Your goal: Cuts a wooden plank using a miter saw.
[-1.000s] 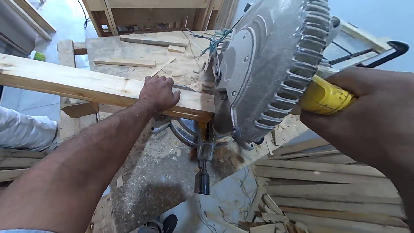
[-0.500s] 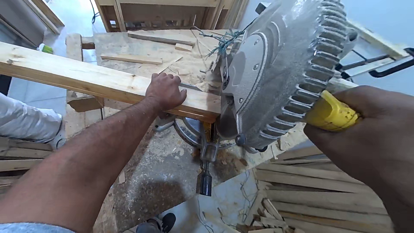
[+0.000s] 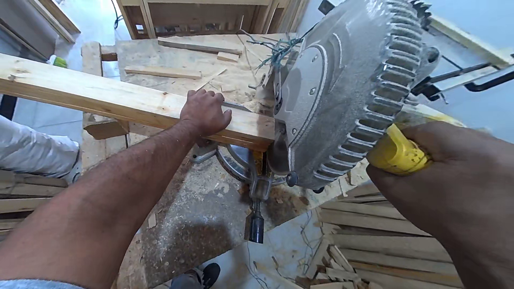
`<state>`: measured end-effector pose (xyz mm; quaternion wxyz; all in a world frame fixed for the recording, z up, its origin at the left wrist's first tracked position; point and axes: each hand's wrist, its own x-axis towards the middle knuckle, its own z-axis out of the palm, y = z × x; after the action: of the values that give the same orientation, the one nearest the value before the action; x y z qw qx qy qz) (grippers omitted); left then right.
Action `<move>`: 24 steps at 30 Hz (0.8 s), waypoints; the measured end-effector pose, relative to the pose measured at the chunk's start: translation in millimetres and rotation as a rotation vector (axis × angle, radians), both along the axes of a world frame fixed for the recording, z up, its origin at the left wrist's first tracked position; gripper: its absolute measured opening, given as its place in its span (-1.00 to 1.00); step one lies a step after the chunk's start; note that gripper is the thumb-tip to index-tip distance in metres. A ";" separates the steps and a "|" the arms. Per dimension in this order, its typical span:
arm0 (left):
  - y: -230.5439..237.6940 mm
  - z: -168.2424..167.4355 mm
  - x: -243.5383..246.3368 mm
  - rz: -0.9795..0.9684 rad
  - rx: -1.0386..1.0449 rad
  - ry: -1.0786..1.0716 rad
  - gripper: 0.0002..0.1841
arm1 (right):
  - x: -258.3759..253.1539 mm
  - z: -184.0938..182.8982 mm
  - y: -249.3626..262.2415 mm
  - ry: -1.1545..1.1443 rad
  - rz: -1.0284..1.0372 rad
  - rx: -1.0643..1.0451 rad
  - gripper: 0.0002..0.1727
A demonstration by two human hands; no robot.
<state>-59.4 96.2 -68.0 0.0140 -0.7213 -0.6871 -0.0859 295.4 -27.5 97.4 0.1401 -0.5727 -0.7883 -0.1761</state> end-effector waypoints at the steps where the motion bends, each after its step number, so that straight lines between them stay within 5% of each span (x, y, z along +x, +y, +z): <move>1: -0.1 0.1 0.0 -0.001 0.001 -0.003 -0.39 | -0.7 -1.2 -1.1 -0.001 -0.005 0.000 -0.48; 15: 0.6 0.8 0.0 0.001 0.012 -0.010 -0.40 | -9.3 -22.9 -16.2 -0.026 0.027 0.094 -0.52; 20: -1.2 -0.5 -0.5 -0.004 0.001 0.000 -0.38 | -10.7 -63.4 -27.1 -0.037 0.073 0.184 -0.61; 24: -4.4 0.8 -1.9 -0.035 0.036 -0.029 -0.42 | -7.4 -7.9 -11.1 -0.022 0.143 0.060 -0.70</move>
<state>-61.4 91.9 -67.2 0.0157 -0.7317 -0.6727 -0.1090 287.9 -38.6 89.4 0.1610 -0.5084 -0.8231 -0.1954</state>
